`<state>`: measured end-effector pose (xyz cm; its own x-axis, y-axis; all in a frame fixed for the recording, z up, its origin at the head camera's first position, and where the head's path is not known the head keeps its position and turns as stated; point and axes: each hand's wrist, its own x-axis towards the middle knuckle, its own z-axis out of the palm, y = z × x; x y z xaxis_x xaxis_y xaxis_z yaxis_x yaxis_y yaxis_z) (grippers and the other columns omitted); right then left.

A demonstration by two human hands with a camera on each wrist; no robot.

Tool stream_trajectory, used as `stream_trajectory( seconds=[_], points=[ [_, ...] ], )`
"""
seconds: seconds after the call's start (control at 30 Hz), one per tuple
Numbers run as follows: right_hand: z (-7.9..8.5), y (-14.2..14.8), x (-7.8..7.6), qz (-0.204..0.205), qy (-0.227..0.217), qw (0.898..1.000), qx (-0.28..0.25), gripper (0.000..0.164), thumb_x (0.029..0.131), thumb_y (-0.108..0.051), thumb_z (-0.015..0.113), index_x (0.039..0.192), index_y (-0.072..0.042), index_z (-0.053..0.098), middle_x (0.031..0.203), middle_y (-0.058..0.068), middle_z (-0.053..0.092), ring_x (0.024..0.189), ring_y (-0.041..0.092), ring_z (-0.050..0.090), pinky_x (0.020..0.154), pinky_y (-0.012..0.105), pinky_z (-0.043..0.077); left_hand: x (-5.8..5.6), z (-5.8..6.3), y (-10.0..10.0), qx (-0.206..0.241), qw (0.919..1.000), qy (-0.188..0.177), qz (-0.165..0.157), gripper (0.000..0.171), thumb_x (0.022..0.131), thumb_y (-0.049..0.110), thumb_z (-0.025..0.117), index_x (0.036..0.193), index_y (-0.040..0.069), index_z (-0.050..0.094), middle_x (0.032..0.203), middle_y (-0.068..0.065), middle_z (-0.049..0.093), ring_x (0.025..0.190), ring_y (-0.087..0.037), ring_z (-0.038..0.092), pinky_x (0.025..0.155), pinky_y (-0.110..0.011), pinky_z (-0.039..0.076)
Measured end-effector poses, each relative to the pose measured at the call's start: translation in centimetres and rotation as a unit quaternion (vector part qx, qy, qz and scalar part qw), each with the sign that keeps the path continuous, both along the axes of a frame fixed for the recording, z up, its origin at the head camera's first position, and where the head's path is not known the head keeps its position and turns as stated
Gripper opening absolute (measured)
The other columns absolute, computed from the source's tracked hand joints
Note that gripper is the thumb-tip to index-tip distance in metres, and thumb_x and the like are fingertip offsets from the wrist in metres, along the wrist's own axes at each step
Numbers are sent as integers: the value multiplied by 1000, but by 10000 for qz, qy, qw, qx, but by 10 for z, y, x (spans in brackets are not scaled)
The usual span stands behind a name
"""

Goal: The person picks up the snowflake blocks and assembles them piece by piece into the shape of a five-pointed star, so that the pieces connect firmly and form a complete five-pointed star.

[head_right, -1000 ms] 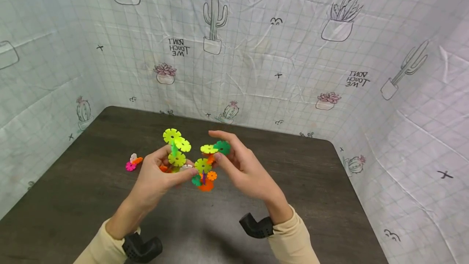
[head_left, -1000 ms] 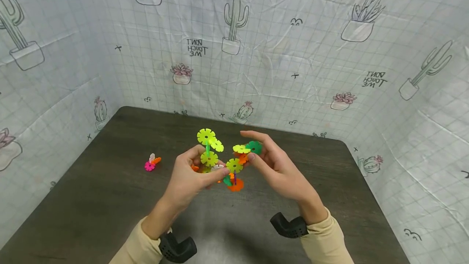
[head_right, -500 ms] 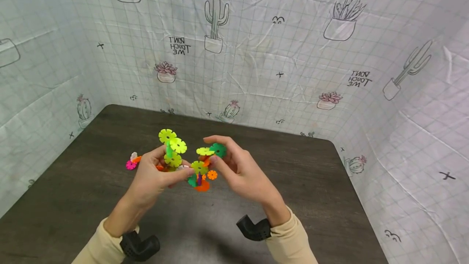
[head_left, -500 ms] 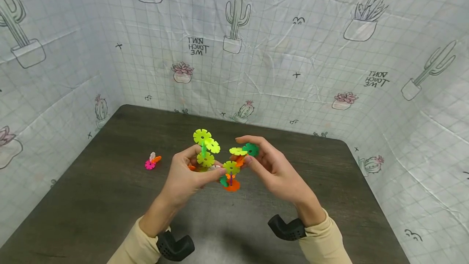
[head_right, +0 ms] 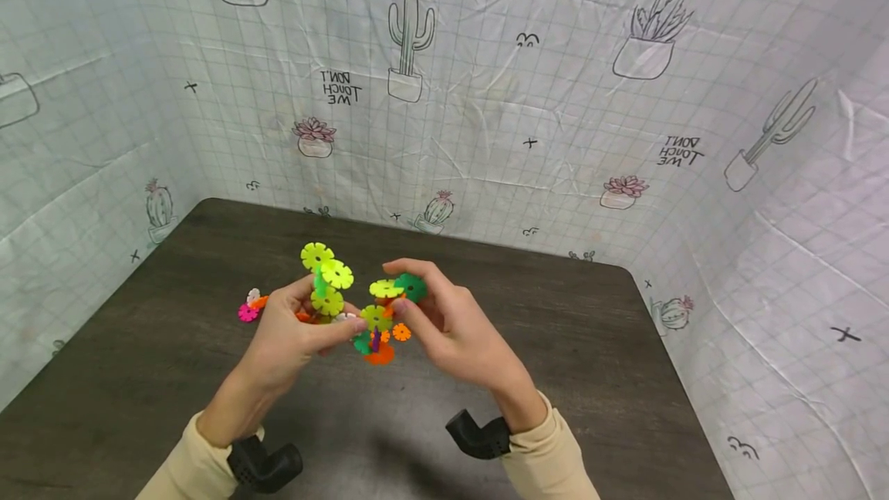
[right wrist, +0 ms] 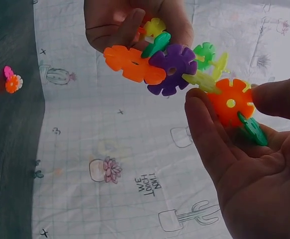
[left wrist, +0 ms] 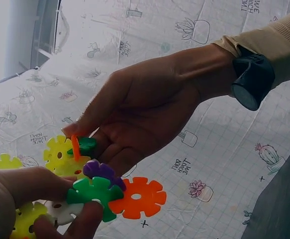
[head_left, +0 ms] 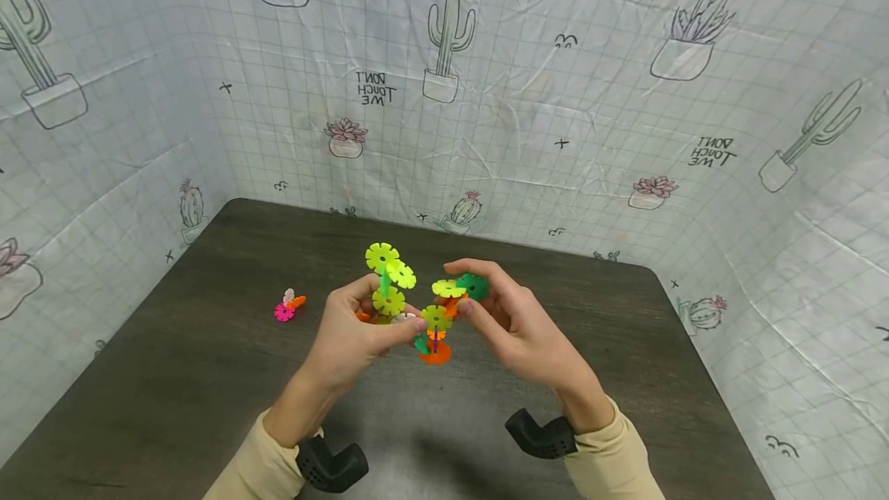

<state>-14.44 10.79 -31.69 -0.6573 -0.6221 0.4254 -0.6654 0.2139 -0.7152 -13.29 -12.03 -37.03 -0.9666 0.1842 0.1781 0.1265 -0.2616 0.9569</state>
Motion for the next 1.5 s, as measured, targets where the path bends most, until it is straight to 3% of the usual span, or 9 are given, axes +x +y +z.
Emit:
stream_trajectory(
  seconds=[0.13,0.23,0.37,0.5,0.7,0.83,1.1,1.43,1.5],
  points=[
    [1,0,0,-30,104,9999,46,44,102,3,54,143,-10,46,97,7,67,53,7,39,48,24,38,-1,0,1,-39,10000,-49,34,32,82,0,82,106,3,62,84,-1,74,65,-12,60,57,-22,49],
    [1,0,1,-89,210,9997,105,45,101,3,55,143,-10,47,89,4,64,50,5,36,47,22,37,-2,-1,2,-78,9999,-111,62,34,81,0,82,108,2,62,84,0,74,72,-14,67,61,-25,55],
    [2,-1,1,-205,302,9991,200,45,101,1,57,143,-12,47,78,-1,56,48,2,33,46,20,35,-2,-1,3,-116,9998,-153,94,36,81,-2,82,111,1,62,84,2,75,71,-14,67,62,-26,56],
    [3,0,1,-207,240,9992,228,45,101,1,57,143,-12,47,85,1,61,49,3,34,47,21,36,-3,-2,4,-132,9998,-147,97,36,81,-2,82,110,0,61,82,2,74,69,-14,66,61,-26,56],
    [2,2,2,-216,127,9993,279,44,101,0,57,143,-12,47,71,-2,49,49,6,34,49,22,37,-3,-4,5,-136,9998,-81,96,37,80,-2,83,111,0,63,78,1,70,66,-15,63,59,-27,56],
    [1,3,2,-259,124,9991,318,44,101,-1,57,142,-12,48,69,-4,49,48,5,34,48,22,37,-3,-5,6,-164,9998,-77,88,37,80,-1,83,112,0,63,77,1,68,63,-15,61,59,-28,56],
    [-1,5,1,-444,6,9981,434,42,102,-3,58,142,-12,48,80,-1,59,54,5,41,51,23,39,-3,-5,8,-220,9997,-91,109,36,80,0,83,111,-2,63,76,0,69,58,-15,60,58,-30,57],
    [-6,5,1,-685,-265,9964,416,44,102,-7,58,144,-15,48,69,-3,44,53,5,35,51,23,37,-1,-1,8,-431,9990,-67,124,34,81,7,85,108,4,65,80,-3,67,62,-18,64,60,-35,60],
    [-6,6,1,-650,-241,9966,438,46,103,-7,58,146,-16,46,72,-4,49,53,5,36,51,23,38,-1,0,8,-450,9989,-60,78,35,81,8,85,109,4,64,79,-3,67,62,-19,65,61,-36,60]
  ],
)
